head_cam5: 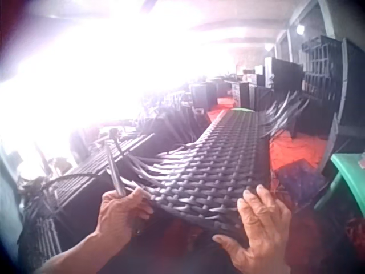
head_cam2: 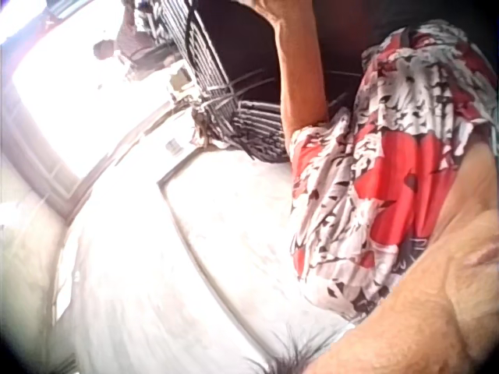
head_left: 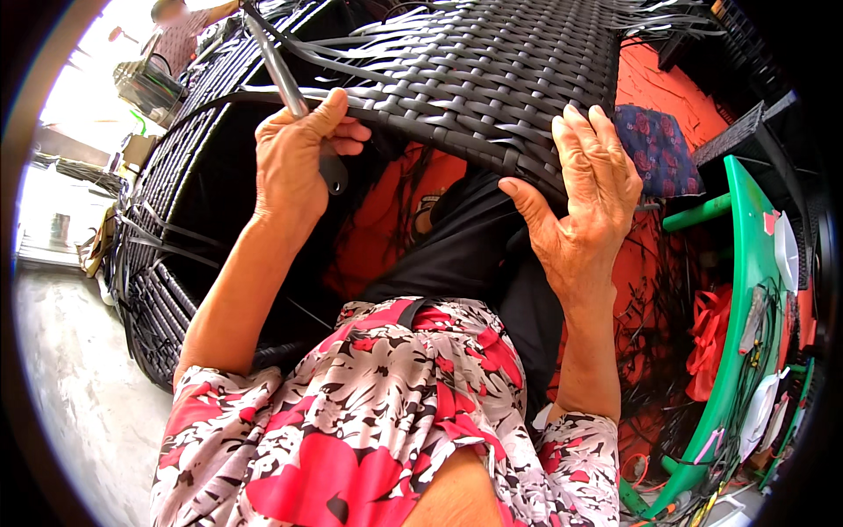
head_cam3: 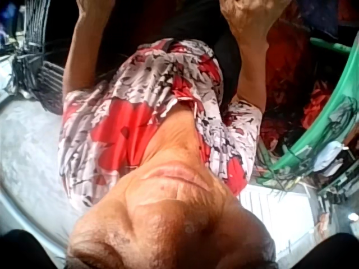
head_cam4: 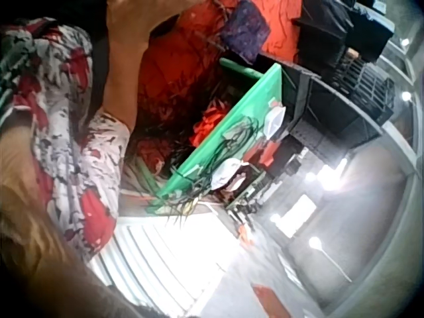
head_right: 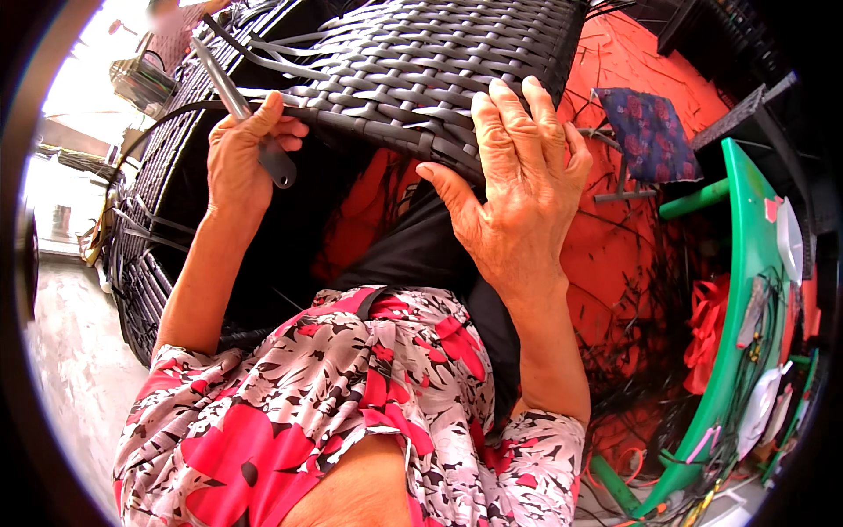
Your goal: The person weaves black synthetic strips into a pre-existing woven panel, using a metal tool to guide the strips and shears to trim them.
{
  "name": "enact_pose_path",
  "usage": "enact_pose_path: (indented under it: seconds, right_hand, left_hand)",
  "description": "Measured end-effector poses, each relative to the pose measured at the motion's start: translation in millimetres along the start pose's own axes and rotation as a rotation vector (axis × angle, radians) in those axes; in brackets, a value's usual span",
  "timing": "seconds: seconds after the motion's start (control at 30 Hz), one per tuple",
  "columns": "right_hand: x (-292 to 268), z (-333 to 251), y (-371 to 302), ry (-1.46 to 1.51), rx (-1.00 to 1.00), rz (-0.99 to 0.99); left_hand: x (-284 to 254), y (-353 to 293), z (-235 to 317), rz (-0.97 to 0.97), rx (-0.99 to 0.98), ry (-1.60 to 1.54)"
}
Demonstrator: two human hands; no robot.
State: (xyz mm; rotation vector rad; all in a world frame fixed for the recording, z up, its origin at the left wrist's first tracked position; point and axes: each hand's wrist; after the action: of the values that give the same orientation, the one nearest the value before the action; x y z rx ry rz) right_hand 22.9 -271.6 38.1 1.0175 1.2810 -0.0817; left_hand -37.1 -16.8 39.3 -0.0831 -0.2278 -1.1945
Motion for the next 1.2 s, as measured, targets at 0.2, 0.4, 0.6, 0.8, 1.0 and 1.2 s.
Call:
enact_pose_path:
  seconds: [0.2,0.4,0.6,0.8,1.0,1.2]
  right_hand:
    - [-3,-4,3,0.062,-0.038,0.0]
    - [-5,-3,-1,0.11,0.006,-0.012]
    - [-2,-2,-4,0.118,0.027,0.004]
    - [-8,-14,3,0.044,0.073,-0.073]
    - [-3,-14,5,0.067,0.034,-0.017]
    - [-4,-15,6,0.089,0.014,-0.01]
  left_hand:
    - [-12,-1,-3,-0.005,-0.194,-0.222]
    - [5,5,-6,0.114,-0.363,-0.625]
    - [18,10,11,0.22,-0.387,-0.486]
    - [4,21,8,0.167,-0.303,-0.402]
    - [-15,29,8,0.167,-0.295,-0.408]
    - [-19,29,5,0.152,-0.274,-0.415]
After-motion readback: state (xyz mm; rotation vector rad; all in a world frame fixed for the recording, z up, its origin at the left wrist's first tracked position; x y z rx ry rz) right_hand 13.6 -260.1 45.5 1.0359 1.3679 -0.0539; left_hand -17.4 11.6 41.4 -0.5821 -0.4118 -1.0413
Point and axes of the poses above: each hand's wrist, its own y-axis towards the middle knuckle, its own x-axis out of the palm, z = x × y, and after that the axes turned 13 degrees about -z, right-handed
